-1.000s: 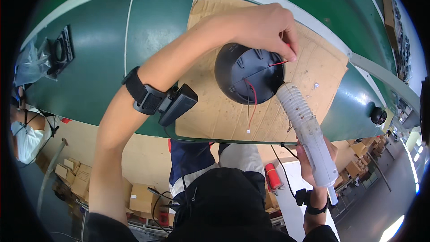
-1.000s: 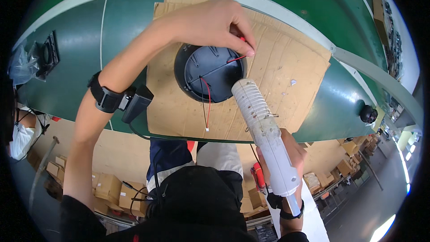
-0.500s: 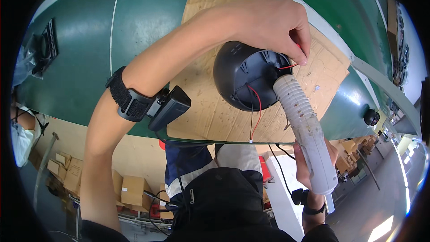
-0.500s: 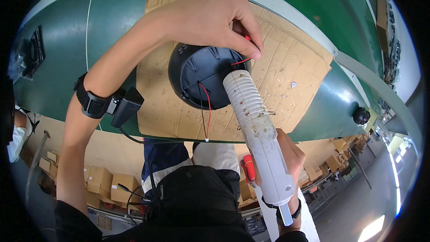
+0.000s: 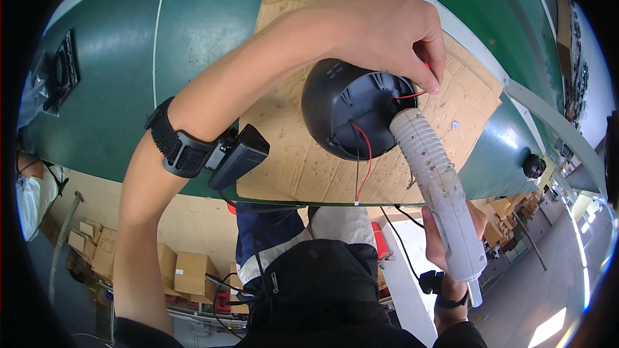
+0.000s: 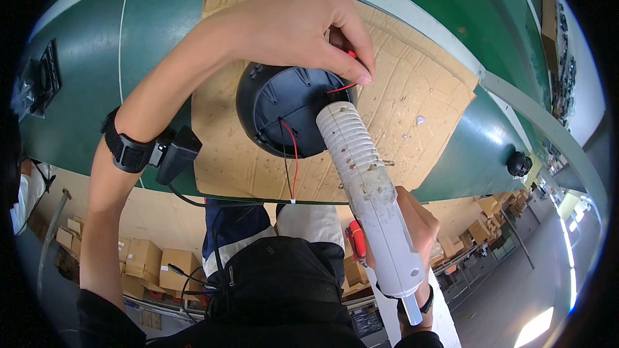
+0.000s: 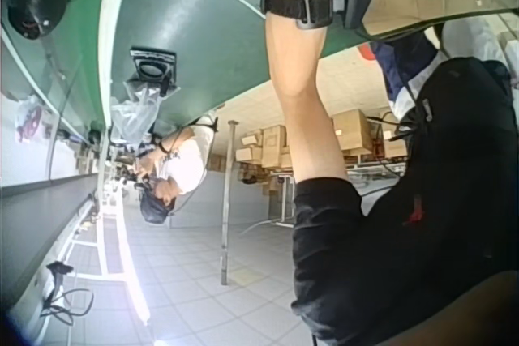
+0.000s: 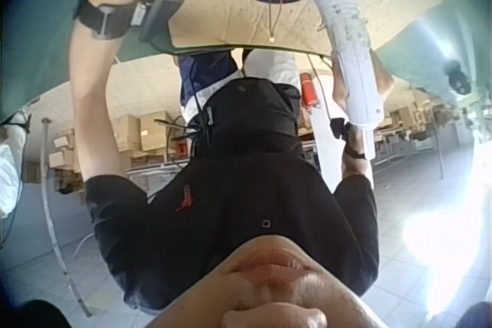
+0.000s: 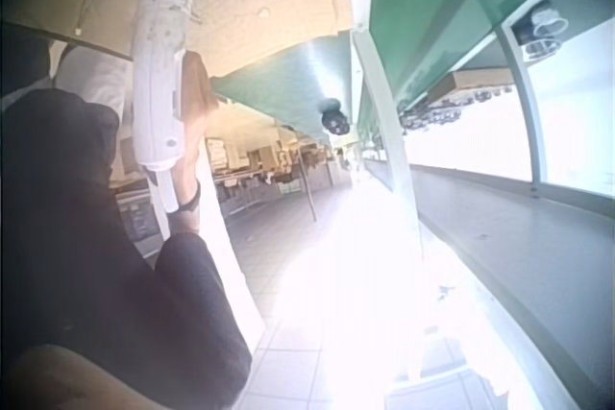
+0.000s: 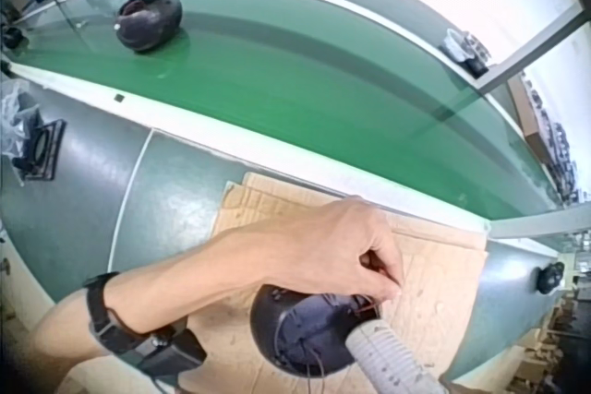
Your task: Applying hot glue to wires and internal components of plastic housings on an assembly line.
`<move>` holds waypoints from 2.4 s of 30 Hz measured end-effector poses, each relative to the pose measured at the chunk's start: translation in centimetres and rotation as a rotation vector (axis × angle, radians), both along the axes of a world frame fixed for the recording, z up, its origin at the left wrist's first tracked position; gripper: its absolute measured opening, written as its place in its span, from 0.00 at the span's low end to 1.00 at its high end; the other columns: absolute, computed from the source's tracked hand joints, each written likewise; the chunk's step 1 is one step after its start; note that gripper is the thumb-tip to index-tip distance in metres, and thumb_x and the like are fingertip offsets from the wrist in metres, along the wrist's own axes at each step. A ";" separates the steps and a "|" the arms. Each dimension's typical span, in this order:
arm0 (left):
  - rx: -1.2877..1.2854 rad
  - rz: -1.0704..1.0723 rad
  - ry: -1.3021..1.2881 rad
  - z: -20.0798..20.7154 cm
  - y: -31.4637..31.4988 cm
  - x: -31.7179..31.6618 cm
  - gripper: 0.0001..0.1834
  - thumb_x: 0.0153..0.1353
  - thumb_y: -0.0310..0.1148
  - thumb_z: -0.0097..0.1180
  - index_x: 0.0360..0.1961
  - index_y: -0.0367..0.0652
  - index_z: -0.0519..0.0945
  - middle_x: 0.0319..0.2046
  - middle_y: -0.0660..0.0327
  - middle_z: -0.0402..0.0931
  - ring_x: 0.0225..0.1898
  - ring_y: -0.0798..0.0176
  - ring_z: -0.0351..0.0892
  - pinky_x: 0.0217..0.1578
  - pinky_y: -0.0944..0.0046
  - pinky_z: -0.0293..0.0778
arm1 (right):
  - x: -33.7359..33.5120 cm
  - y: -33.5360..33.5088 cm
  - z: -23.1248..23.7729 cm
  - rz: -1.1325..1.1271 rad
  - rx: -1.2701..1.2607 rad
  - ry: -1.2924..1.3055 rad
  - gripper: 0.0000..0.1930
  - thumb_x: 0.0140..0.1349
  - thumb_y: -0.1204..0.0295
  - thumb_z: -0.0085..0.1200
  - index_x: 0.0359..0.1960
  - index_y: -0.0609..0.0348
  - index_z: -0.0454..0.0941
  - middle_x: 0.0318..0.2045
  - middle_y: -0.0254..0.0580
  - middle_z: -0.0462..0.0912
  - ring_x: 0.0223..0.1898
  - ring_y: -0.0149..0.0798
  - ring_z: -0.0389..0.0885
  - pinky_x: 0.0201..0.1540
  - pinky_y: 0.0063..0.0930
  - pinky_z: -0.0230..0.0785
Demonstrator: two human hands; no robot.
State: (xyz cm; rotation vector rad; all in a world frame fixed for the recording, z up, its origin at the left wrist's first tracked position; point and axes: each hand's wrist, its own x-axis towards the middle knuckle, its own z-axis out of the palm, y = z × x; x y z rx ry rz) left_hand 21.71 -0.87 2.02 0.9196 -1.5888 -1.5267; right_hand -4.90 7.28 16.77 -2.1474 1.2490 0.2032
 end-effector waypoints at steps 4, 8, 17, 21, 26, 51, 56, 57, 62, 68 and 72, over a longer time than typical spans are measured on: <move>-0.022 0.013 0.006 0.0 0.1 0.0 0.08 0.56 0.29 0.68 0.34 0.36 0.90 0.25 0.61 0.86 0.25 0.73 0.76 0.29 0.71 0.71 | -0.1 0.0 0.2 -0.015 0.020 0.030 0.09 0.53 0.78 0.64 0.36 0.64 0.82 0.29 0.47 0.83 0.26 0.48 0.81 0.31 0.34 0.72; -0.093 0.046 -0.032 0.5 0.6 0.4 0.08 0.57 0.30 0.68 0.34 0.36 0.89 0.24 0.61 0.84 0.25 0.72 0.77 0.29 0.71 0.71 | -0.3 0.1 0.7 -0.007 0.021 0.070 0.10 0.53 0.77 0.65 0.37 0.63 0.82 0.31 0.48 0.84 0.27 0.49 0.82 0.33 0.35 0.72; -0.215 0.287 -0.195 3.0 7.5 2.5 0.06 0.54 0.25 0.68 0.34 0.39 0.86 0.30 0.61 0.79 0.28 0.65 0.77 0.29 0.67 0.74 | -0.2 0.5 1.4 -0.069 0.019 0.192 0.11 0.50 0.75 0.67 0.37 0.58 0.84 0.35 0.44 0.86 0.37 0.49 0.83 0.47 0.37 0.68; -0.271 0.429 -0.243 3.5 10.9 1.2 0.10 0.48 0.21 0.69 0.34 0.39 0.86 0.31 0.61 0.78 0.30 0.60 0.77 0.30 0.63 0.75 | -0.1 0.1 1.2 -0.044 0.026 0.170 0.11 0.50 0.76 0.66 0.37 0.59 0.83 0.34 0.45 0.85 0.34 0.49 0.83 0.43 0.37 0.70; -0.272 0.452 -0.269 3.0 12.5 0.6 0.09 0.48 0.22 0.66 0.32 0.39 0.81 0.33 0.61 0.73 0.37 0.56 0.75 0.33 0.57 0.77 | 0.0 -0.6 1.0 -0.008 0.048 0.080 0.11 0.49 0.77 0.65 0.36 0.61 0.83 0.30 0.47 0.84 0.27 0.49 0.82 0.33 0.35 0.72; -0.517 0.331 -0.616 5.0 16.3 -0.7 0.10 0.44 0.32 0.63 0.31 0.47 0.84 0.28 0.69 0.67 0.32 0.69 0.71 0.22 0.72 0.70 | -0.4 0.9 0.7 -0.051 -0.023 0.116 0.14 0.51 0.75 0.63 0.41 0.61 0.87 0.38 0.47 0.89 0.39 0.50 0.88 0.47 0.35 0.78; -0.517 0.342 -0.634 4.4 16.4 -1.7 0.09 0.43 0.31 0.63 0.29 0.44 0.82 0.29 0.68 0.69 0.34 0.69 0.73 0.22 0.71 0.72 | -1.3 0.8 -0.8 0.014 -0.048 0.013 0.13 0.51 0.76 0.63 0.41 0.63 0.85 0.36 0.48 0.88 0.35 0.49 0.88 0.41 0.32 0.78; -0.516 0.355 -0.620 4.4 16.5 -1.8 0.10 0.42 0.30 0.63 0.30 0.44 0.83 0.28 0.67 0.70 0.33 0.68 0.74 0.22 0.70 0.73 | -1.6 0.8 -1.2 0.034 -0.061 -0.035 0.15 0.49 0.76 0.64 0.40 0.65 0.83 0.36 0.51 0.87 0.32 0.48 0.87 0.37 0.32 0.78; -0.544 0.467 -0.552 4.3 16.4 -1.4 0.09 0.40 0.29 0.62 0.26 0.41 0.79 0.27 0.65 0.71 0.31 0.67 0.76 0.22 0.71 0.75 | -2.4 0.9 -1.7 -0.007 -0.049 -0.124 0.16 0.46 0.77 0.65 0.39 0.68 0.82 0.36 0.54 0.86 0.31 0.47 0.87 0.33 0.30 0.78; -0.575 0.700 -0.491 3.8 15.9 0.2 0.14 0.40 0.21 0.66 0.32 0.34 0.83 0.28 0.58 0.78 0.26 0.60 0.80 0.22 0.67 0.76 | -1.3 0.8 -0.8 -0.014 0.029 -0.163 0.15 0.46 0.78 0.68 0.37 0.67 0.82 0.37 0.53 0.86 0.36 0.48 0.88 0.37 0.31 0.79; -0.376 0.759 -0.317 5.1 15.4 0.9 0.13 0.45 0.16 0.69 0.35 0.31 0.85 0.27 0.54 0.81 0.23 0.58 0.80 0.22 0.66 0.76 | -0.7 1.4 -1.0 -0.011 0.119 -0.229 0.13 0.49 0.78 0.68 0.37 0.68 0.82 0.37 0.54 0.86 0.39 0.50 0.89 0.40 0.34 0.81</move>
